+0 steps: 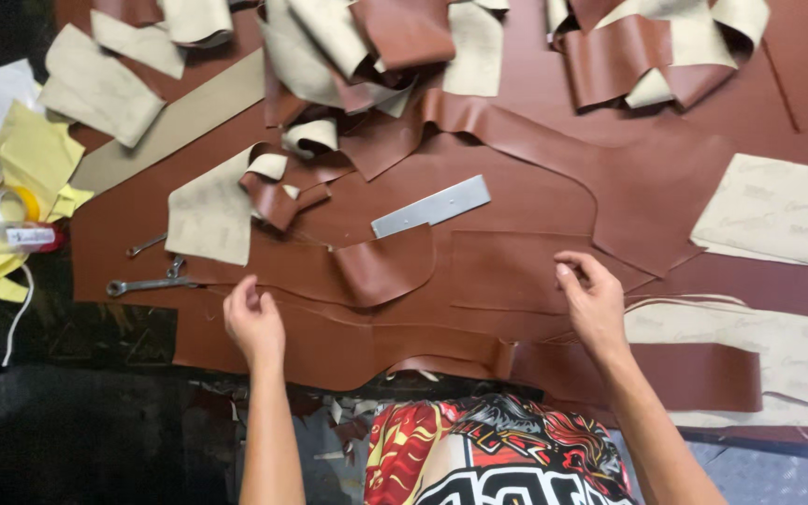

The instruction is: The person sorts through a pile of brown leather scraps and offcuts on a workbench. They repeatedly pick up individual pieces, unfold them, and place them back down or into a growing stack. The person also handles paper templates and a metal ruler lying on the table.

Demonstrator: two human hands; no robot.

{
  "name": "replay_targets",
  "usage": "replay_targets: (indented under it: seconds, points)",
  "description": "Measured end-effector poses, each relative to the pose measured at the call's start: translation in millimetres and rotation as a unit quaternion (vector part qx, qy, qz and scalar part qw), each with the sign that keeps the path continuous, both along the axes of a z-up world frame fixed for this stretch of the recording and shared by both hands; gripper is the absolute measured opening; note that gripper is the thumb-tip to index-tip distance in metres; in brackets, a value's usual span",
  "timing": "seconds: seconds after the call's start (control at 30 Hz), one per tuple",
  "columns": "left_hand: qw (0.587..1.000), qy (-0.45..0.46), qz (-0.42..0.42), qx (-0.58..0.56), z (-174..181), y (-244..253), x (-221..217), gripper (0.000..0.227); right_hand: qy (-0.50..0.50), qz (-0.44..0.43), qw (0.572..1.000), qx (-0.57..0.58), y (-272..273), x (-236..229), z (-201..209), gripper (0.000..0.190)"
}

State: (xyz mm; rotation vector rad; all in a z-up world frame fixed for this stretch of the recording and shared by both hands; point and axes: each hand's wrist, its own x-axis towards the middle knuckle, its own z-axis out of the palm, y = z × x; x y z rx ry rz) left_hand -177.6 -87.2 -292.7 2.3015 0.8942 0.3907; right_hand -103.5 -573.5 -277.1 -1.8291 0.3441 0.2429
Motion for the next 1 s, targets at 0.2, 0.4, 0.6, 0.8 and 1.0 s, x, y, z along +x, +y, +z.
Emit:
replay_targets:
  seconds: [0.2, 0.4, 0.6, 0.8, 1.0]
  points:
    - [0.996, 0.018, -0.084, 0.007, 0, 12, 85, 0.072, -0.059, 0.024, 0.997, -0.042, 63, -9, 31, 0.022]
    - [0.998, -0.024, -0.045, -0.029, -49, 18, 149, 0.021, 0.014, 0.008, 0.999, -0.03, 113, -41, 36, 0.02]
    - [0.854, -0.138, -0.156, -0.477, 25, -63, 83, 0.018, 0.05, 0.095, 0.994, 0.025, 153, -31, 71, 0.044]
    - [0.741, -0.083, -0.159, -0.648, 101, -142, 16, 0.009, -0.015, 0.247, 0.962, 0.115, 181, -16, 90, 0.056]
    - [0.456, -0.259, -0.054, -0.85, 122, -90, 26, 0.033, 0.045, 0.388, 0.915, 0.103, 164, -35, 93, 0.031]
